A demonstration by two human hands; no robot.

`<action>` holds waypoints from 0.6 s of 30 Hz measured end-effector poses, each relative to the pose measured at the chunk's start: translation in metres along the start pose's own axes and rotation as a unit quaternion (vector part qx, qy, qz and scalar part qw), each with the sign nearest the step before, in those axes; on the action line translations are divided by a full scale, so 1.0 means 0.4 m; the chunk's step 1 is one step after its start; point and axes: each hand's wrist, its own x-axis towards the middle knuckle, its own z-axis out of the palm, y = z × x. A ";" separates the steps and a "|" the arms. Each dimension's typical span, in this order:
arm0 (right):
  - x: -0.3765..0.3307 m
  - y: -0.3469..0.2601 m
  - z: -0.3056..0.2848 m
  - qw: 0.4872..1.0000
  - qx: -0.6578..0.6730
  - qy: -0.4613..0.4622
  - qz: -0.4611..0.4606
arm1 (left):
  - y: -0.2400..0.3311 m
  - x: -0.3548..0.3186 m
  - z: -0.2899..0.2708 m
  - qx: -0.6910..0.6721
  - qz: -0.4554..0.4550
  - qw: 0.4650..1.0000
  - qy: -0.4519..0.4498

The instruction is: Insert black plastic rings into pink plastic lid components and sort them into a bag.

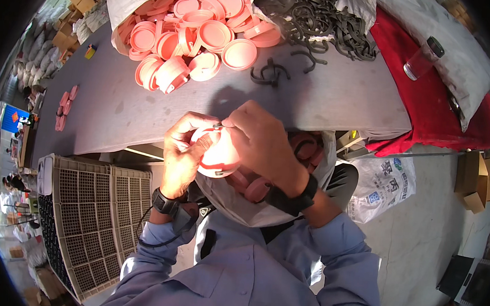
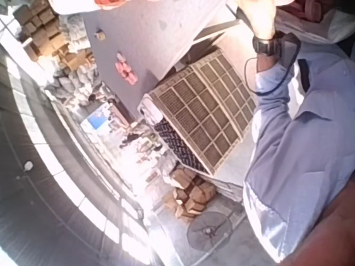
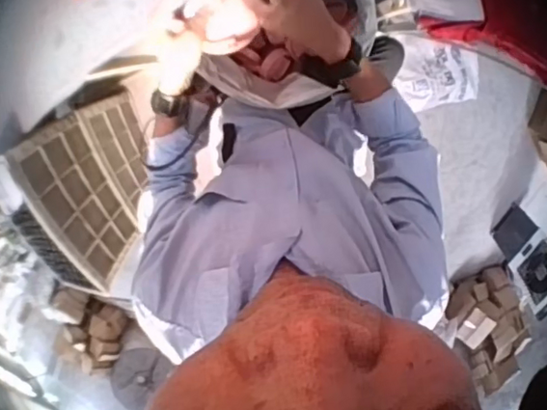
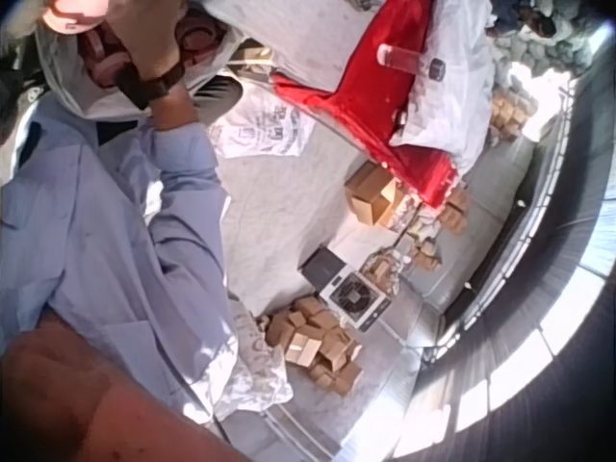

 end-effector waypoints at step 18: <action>-0.112 0.002 0.087 0.992 -0.097 0.052 0.058 | -0.070 -0.089 0.046 0.006 -0.048 0.997 0.064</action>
